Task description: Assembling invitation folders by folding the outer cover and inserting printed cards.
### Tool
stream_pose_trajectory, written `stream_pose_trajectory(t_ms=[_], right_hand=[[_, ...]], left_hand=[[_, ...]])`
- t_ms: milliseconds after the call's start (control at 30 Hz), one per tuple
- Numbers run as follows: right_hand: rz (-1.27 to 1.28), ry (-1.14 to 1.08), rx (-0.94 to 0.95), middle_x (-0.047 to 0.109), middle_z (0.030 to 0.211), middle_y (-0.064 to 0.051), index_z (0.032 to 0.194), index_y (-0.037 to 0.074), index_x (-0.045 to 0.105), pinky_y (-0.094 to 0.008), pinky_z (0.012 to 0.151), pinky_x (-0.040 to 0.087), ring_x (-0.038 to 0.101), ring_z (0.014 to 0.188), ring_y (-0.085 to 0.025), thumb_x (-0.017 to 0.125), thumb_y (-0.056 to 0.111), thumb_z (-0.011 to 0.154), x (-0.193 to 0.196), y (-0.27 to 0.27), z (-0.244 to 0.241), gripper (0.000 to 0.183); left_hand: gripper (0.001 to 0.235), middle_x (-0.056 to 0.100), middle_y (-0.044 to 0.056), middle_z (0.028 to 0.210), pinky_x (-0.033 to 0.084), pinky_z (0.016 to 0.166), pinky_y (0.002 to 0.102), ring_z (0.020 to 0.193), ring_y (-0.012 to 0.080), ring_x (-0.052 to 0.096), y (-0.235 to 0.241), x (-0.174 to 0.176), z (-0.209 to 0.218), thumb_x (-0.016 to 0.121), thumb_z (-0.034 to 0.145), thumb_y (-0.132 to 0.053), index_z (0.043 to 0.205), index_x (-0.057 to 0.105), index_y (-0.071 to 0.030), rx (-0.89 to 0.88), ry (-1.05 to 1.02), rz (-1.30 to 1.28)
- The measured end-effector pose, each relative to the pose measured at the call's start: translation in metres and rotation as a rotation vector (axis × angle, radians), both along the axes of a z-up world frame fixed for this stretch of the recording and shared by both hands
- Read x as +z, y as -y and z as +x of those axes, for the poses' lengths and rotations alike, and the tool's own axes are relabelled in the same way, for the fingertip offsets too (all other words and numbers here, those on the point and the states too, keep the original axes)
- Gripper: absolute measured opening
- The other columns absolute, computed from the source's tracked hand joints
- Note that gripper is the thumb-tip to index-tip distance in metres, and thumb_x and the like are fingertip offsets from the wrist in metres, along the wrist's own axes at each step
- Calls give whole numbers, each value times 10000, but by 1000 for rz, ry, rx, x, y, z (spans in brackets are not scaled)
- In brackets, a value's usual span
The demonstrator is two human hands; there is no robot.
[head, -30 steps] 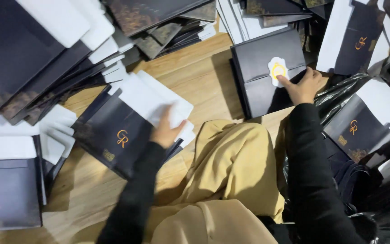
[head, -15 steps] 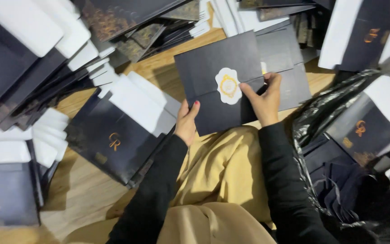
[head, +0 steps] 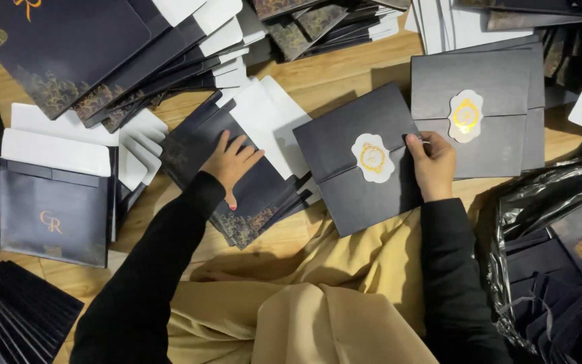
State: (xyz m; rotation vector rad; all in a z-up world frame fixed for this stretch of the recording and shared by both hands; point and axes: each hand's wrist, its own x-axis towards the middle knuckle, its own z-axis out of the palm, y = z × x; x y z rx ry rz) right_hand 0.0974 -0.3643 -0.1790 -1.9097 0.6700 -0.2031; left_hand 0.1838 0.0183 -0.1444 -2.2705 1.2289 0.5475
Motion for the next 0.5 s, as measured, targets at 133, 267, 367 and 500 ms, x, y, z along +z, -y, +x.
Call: stream_pose_trajectory(t_ms=[133,267,367,500], right_hand=[[-215,-98,101,633,758,-130,993,58,633,-314,598,473,624,718,-219,655,247,910,12,-14,5,207],[-226,-34,116,622,745,-181,974,-7,620,-351,602,449,612,704,-273,643,205,917,17,-23,4,221],[-225,-36,79,625,724,-141,964,23,628,-324,597,444,609,681,-232,626,220,927,19,-25,4,200],[-253,-32,109,626,721,-148,965,21,622,-331,600,448,615,687,-252,620,224,931,17,-25,4,206]], left_hand=[[1161,241,10,1343,121,1057,572,1296,271,156,0,-23,14,791,361,-615,1301,237,-218,-37,47,4],[1115,310,-12,1227,390,868,394,1139,232,332,-3,-50,22,787,181,-592,1149,357,-242,-37,70,-85],[1033,345,-24,1037,435,690,318,807,182,503,-4,-34,21,782,232,-579,1099,334,-239,-9,43,-94],[972,352,-19,984,390,712,328,852,184,478,-6,-46,24,757,275,-620,1064,347,-227,-56,40,-34]])
